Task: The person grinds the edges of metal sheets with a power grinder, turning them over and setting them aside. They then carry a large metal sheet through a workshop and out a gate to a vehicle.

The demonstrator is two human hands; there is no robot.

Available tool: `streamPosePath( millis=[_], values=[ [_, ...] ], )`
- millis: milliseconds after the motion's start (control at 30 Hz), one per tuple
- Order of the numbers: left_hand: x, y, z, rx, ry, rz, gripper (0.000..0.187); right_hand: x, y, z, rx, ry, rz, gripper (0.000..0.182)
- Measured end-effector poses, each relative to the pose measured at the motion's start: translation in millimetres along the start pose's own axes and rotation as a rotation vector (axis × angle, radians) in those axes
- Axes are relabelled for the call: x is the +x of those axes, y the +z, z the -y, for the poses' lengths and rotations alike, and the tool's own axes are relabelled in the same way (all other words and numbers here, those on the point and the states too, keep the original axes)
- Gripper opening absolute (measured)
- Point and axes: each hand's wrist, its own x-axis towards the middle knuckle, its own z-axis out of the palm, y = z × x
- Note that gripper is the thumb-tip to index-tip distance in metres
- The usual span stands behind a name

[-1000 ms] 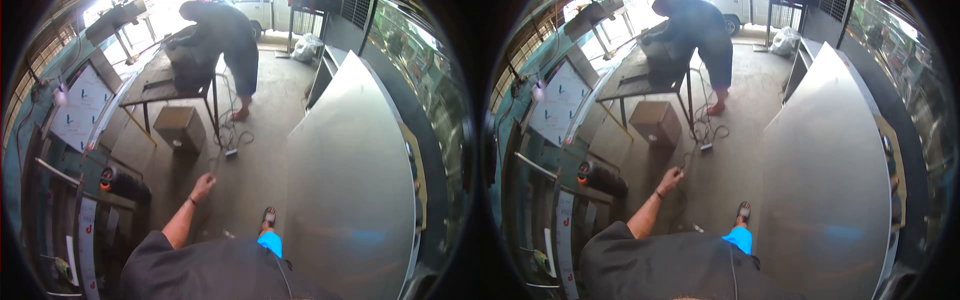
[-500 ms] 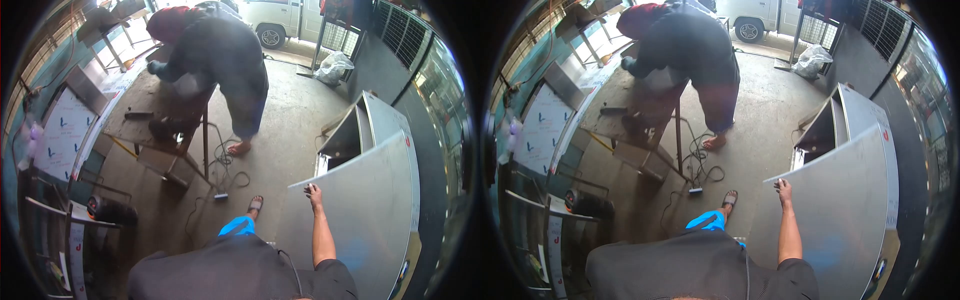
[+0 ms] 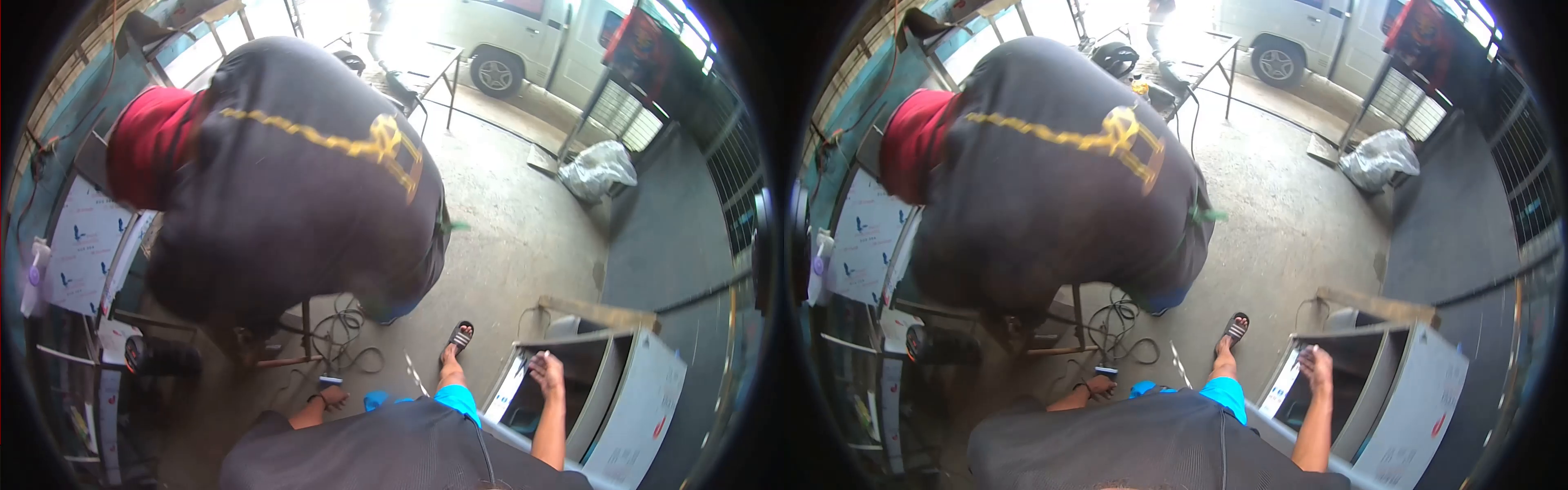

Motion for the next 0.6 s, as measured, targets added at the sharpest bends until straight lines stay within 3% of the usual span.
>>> streamPosePath(
  millis=[67, 167, 233, 300, 400, 533, 600],
  values=[
    [41, 22, -13, -0.117, -0.085, -0.034, 0.038, 94, -6, 106, -0.171, -0.199, 0.116, 0.037],
    [57, 59, -68, -0.044, -0.052, -0.019, 0.037, 190, 71, 297, -0.385, -0.394, 0.048, 0.044],
    [72, 65, -126, -0.038, -0.034, -0.031, 0.037, 221, 138, 402, -0.436, -0.575, 0.256, 0.040],
    [66, 52, -201, -0.059, 0.000, -0.055, 0.036, 258, 211, 477, -0.362, -0.568, 0.443, 0.037],
    [68, 25, -323, -0.106, 0.065, -0.089, 0.036, 344, 307, 545, -0.438, -0.562, 0.695, 0.037],
    [81, -17, -475, -0.156, 0.153, -0.124, 0.035, 462, 369, 551, -1.040, -0.730, 0.485, 0.048],
    [97, -40, -540, -0.157, 0.189, -0.146, 0.035, 523, 350, 545, -1.169, -0.567, 0.577, 0.053]
  ],
)
